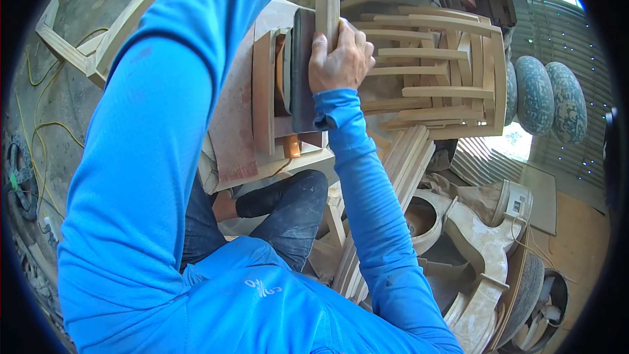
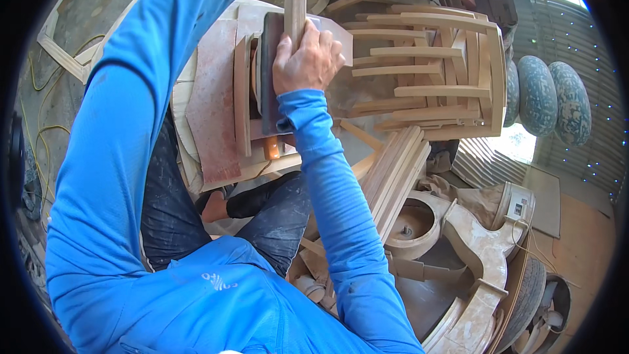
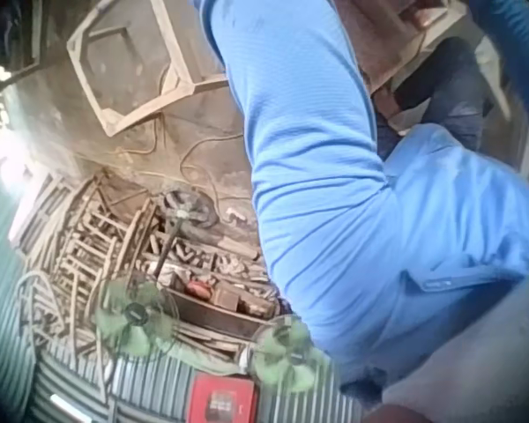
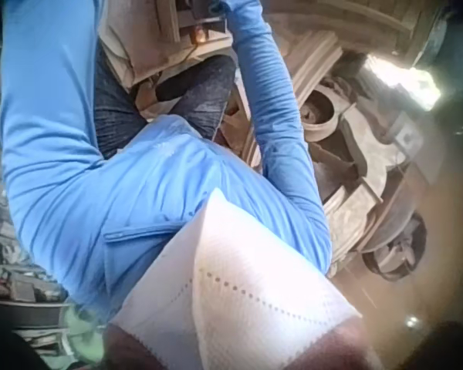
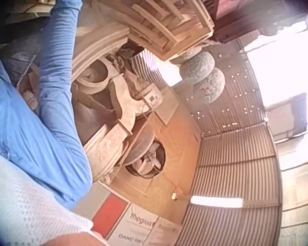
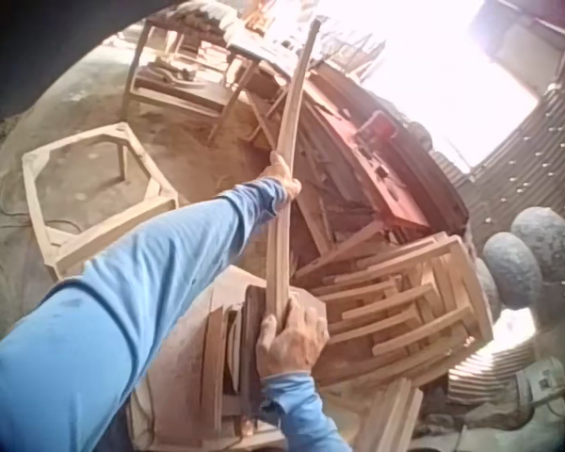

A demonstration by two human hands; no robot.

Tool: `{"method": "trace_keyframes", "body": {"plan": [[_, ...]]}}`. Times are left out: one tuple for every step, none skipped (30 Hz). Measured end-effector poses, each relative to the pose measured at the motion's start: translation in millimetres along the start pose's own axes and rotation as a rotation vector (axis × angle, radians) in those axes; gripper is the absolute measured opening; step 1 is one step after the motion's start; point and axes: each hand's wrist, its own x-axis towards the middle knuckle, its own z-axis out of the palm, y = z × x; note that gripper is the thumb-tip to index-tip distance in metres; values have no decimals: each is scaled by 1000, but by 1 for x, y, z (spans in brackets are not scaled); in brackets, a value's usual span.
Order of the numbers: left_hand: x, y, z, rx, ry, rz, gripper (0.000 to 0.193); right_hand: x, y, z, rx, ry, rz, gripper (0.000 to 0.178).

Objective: Sand curved wooden furniture components using a stationary electric sander.

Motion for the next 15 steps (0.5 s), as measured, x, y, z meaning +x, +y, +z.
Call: {"method": "trace_keyframes", "body": {"plan": [[4,3,-1,7,-16,-6,100,4,0,3,11,20,2,43],[6,6,-2,16,-32,-12,100,6,-1,3,12,14,9,43],[7,8,-4,25,-46,-17,101,2,-2,1,16,19,6,43],[6,0,-4,51,-59,-50,95,-3,-5,0,14,-4,9,43],[-8,4,4,57,-90,-73,82,-9,1,-6,-11,-21,25,43],[-20,6,7,32,-150,-67,81,-17,8,-12,-64,-81,71,44],[-29,2,4,18,-198,-67,79,-26,7,-17,-58,-75,70,44],[-42,0,7,80,-154,-48,83,-36,6,-23,-54,-80,65,46],[-56,0,9,138,-112,-30,87,-48,6,-32,-54,-87,61,47],[-70,0,11,202,-130,-38,91,-61,9,-41,-33,-111,45,50],[-90,-3,15,280,-97,-23,89,-78,11,-51,-30,-111,46,50],[-107,-11,16,354,-109,4,86,-94,10,-63,-28,-142,45,51],[-122,-18,15,429,-119,29,82,-109,10,-73,-25,-173,41,51],[-146,-16,16,474,-72,49,82,-124,12,-85,-29,-171,42,51],[-171,-11,17,516,-28,70,81,-139,14,-99,-36,-210,59,51]]}}
